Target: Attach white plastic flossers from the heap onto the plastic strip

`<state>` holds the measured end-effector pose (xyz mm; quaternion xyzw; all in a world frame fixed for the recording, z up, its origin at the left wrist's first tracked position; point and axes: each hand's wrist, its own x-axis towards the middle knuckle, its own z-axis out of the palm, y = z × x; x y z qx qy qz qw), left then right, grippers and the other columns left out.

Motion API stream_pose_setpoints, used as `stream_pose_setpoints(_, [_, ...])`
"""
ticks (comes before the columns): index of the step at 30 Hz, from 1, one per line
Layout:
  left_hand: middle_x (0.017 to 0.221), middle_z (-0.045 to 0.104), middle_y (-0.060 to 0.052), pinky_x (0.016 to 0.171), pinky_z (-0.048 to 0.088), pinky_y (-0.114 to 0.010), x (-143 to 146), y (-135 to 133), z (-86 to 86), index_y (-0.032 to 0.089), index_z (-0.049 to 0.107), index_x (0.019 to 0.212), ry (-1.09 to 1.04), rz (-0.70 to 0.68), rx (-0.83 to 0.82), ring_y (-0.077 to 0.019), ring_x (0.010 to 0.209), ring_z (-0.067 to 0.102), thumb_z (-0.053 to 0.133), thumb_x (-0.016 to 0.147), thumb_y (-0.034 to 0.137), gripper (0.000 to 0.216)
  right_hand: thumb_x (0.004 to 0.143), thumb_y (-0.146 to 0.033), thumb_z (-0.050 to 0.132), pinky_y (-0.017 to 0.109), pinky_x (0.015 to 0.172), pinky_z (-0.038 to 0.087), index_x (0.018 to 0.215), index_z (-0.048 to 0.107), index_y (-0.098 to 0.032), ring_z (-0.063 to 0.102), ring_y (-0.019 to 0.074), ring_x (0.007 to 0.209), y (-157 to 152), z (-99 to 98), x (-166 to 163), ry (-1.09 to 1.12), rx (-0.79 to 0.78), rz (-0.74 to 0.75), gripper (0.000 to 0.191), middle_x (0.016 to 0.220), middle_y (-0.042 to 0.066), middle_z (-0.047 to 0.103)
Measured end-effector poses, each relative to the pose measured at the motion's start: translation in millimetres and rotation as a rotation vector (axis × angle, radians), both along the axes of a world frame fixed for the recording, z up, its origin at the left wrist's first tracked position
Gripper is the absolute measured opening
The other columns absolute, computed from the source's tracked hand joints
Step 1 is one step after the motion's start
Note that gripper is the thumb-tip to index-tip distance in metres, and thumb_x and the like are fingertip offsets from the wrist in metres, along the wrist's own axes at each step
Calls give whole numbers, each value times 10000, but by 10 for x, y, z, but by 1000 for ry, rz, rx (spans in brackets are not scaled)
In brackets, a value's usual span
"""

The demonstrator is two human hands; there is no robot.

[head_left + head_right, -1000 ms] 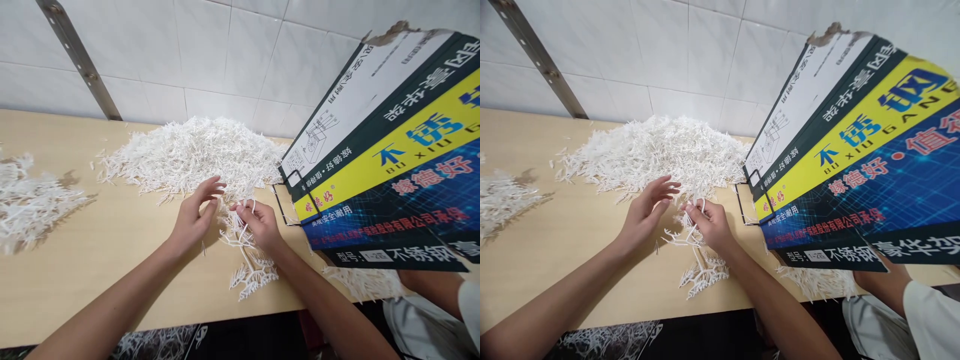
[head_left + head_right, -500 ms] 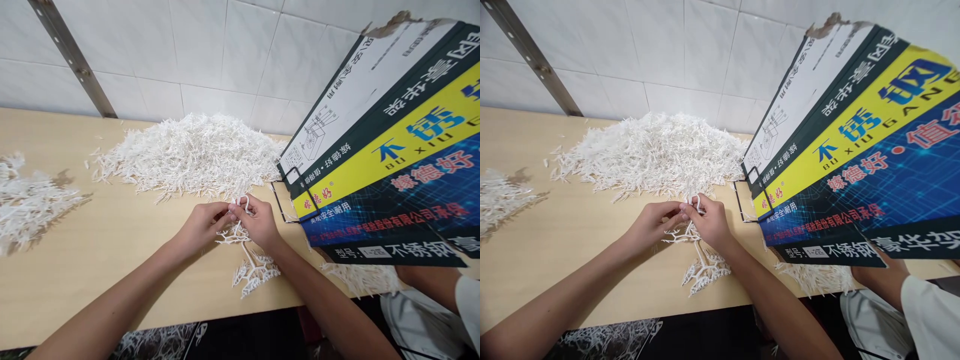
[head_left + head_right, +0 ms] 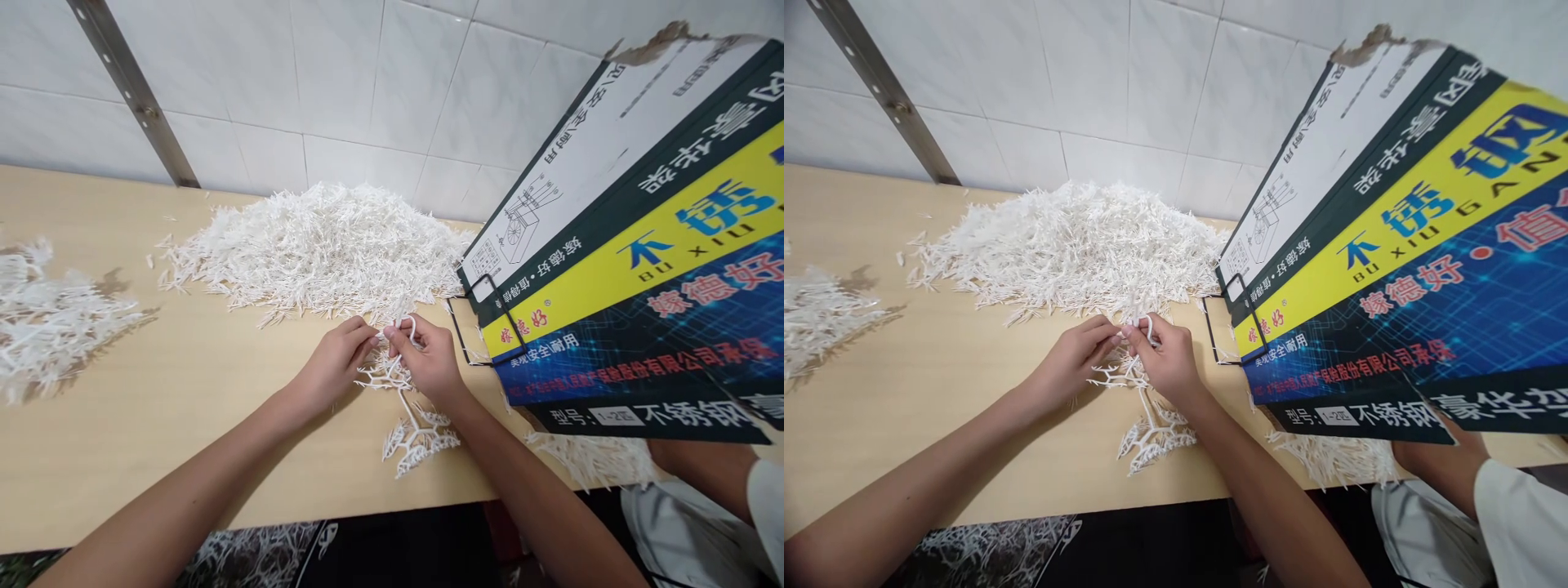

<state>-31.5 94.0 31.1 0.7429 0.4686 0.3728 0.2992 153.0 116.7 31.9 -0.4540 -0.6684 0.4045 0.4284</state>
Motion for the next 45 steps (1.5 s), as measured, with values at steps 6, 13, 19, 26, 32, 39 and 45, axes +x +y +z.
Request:
stream_pose_setpoints(6, [760, 531, -10, 686, 356, -300, 20, -33, 3, 192, 498, 747, 32, 29, -25, -174, 730, 513, 423, 1036, 258, 306, 850, -431, 774, 274, 630, 457, 813, 696, -194, 598, 164, 657, 44, 45, 42, -142, 58, 48, 253, 753, 26, 718])
stream_pose_setpoints(13, [779, 538, -11, 706, 379, -305, 7, -16, 1, 192, 514, 758, -25, -54, -68, -173, 739, 519, 416, 1060, 375, 366, 965, -321, 617, 280, 682, 432, 828, 641, -198, 598, 166, 690, 71, 55, 103, -249, 174, 152, 186, 769, 20, 672])
stream_pose_setpoints(19, [647, 495, 15, 610, 313, -283, -32, 22, 30, 185, 500, 666, -96, -109, -117, -134, 617, 447, 519, 1024, 394, 415, 977, -375, 595, 261, 621, 411, 809, 593, -201, 535, 143, 641, 14, -28, 70, -161, 83, 170, 241, 697, -6, 584])
stream_pose_setpoints(26, [608, 495, 16, 582, 315, -284, -164, -61, 115, 181, 593, 660, -205, -24, 131, -121, 577, 446, 557, 1020, 334, 393, 875, -507, 718, 217, 437, 346, 820, 512, -229, 428, 91, 456, 342, -262, 243, 350, -73, -337, 351, 598, -76, 487])
stream_pose_setpoints(32, [815, 660, -39, 718, 453, -294, -273, 201, -3, 181, 707, 848, -117, 256, 286, -160, 757, 601, 588, 1001, 295, 225, 829, -473, 791, 219, 468, 313, 781, 564, -205, 420, 81, 511, 244, -221, 83, 474, -186, 42, 355, 625, -49, 500])
stream_pose_setpoints(39, [1214, 675, -121, 962, 515, -392, -276, 232, -112, 159, 608, 1393, 131, 351, 262, -234, 1074, 649, 471, 1028, 278, 407, 797, -396, 825, 227, 481, 332, 834, 611, -203, 461, 96, 543, 200, -43, 208, 622, -97, 40, 291, 641, -36, 533])
stream_pose_setpoints(45, [1416, 571, -134, 1104, 448, -486, -266, 233, -107, 208, 625, 1319, 147, 324, 396, -276, 1276, 537, 427, 1056, 300, 342, 849, -357, 787, 232, 500, 368, 901, 597, -213, 485, 94, 576, 131, 137, 281, 701, 52, 9, 244, 723, -31, 533])
